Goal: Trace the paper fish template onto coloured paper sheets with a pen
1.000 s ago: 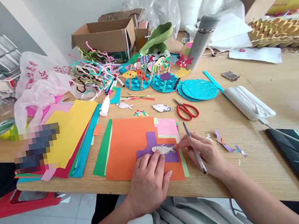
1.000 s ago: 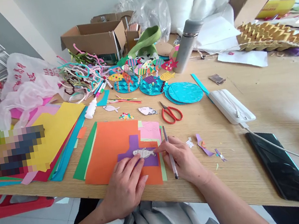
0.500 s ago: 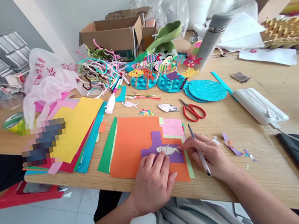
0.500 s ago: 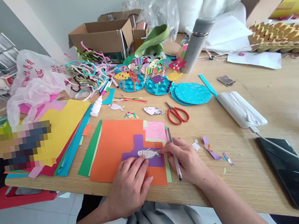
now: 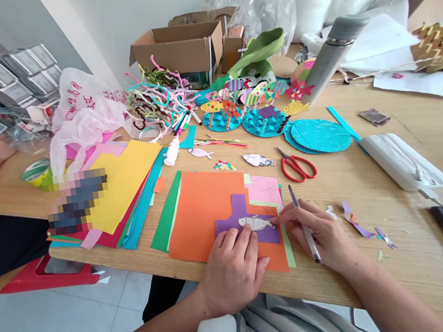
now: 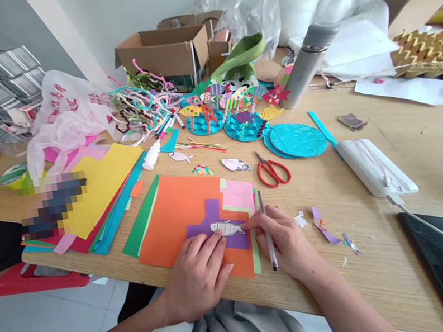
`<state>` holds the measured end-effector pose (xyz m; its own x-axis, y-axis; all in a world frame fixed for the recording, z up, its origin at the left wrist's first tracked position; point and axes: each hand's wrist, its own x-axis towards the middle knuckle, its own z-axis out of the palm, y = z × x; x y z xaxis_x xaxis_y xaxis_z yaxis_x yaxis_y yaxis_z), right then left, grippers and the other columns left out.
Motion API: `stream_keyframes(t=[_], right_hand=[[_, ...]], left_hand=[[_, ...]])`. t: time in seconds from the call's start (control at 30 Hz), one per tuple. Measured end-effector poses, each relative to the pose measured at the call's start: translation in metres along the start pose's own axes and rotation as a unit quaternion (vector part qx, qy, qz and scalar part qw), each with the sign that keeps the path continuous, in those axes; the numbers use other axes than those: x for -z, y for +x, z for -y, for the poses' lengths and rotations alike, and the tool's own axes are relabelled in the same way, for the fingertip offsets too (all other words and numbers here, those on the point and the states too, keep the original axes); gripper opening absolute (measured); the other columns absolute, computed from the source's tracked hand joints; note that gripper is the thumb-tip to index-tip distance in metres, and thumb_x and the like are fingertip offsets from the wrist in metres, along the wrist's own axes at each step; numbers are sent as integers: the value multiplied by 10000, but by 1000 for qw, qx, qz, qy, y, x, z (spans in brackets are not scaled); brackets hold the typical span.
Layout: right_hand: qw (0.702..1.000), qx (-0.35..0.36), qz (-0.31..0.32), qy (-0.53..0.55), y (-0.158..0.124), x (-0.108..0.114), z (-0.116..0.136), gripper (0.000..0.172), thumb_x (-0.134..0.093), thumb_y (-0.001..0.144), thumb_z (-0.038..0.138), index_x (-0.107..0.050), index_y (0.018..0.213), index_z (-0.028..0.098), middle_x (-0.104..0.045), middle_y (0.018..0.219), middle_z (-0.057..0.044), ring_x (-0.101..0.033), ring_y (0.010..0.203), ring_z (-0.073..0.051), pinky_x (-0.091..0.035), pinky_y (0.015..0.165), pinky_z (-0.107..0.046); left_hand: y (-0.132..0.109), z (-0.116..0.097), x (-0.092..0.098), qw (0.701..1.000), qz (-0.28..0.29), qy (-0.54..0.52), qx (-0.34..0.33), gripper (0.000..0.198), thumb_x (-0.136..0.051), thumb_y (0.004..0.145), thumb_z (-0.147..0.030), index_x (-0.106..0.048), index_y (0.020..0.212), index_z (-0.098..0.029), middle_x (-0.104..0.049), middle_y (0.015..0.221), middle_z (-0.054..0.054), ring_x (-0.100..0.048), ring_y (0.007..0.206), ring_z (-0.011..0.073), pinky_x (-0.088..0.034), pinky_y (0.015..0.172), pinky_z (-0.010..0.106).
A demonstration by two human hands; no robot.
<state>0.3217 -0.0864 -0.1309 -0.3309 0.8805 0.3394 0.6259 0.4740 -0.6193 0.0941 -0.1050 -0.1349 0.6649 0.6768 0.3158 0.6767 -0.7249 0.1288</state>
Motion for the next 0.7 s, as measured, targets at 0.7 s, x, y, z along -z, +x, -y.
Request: stream_keyframes(t=[0.7], right_hand=[[998,-11,-60,24,-3,-1,-1,342,-451,811,27,-634,1006,240,-622,900,-52,-600,829,-189,-479,692,-327]], left_hand=[[7,-3,5,995,91,6,31,476,-361,973,-384,-470,1351,-116,-540,1304,97,-454,995,242,-378,848,410]])
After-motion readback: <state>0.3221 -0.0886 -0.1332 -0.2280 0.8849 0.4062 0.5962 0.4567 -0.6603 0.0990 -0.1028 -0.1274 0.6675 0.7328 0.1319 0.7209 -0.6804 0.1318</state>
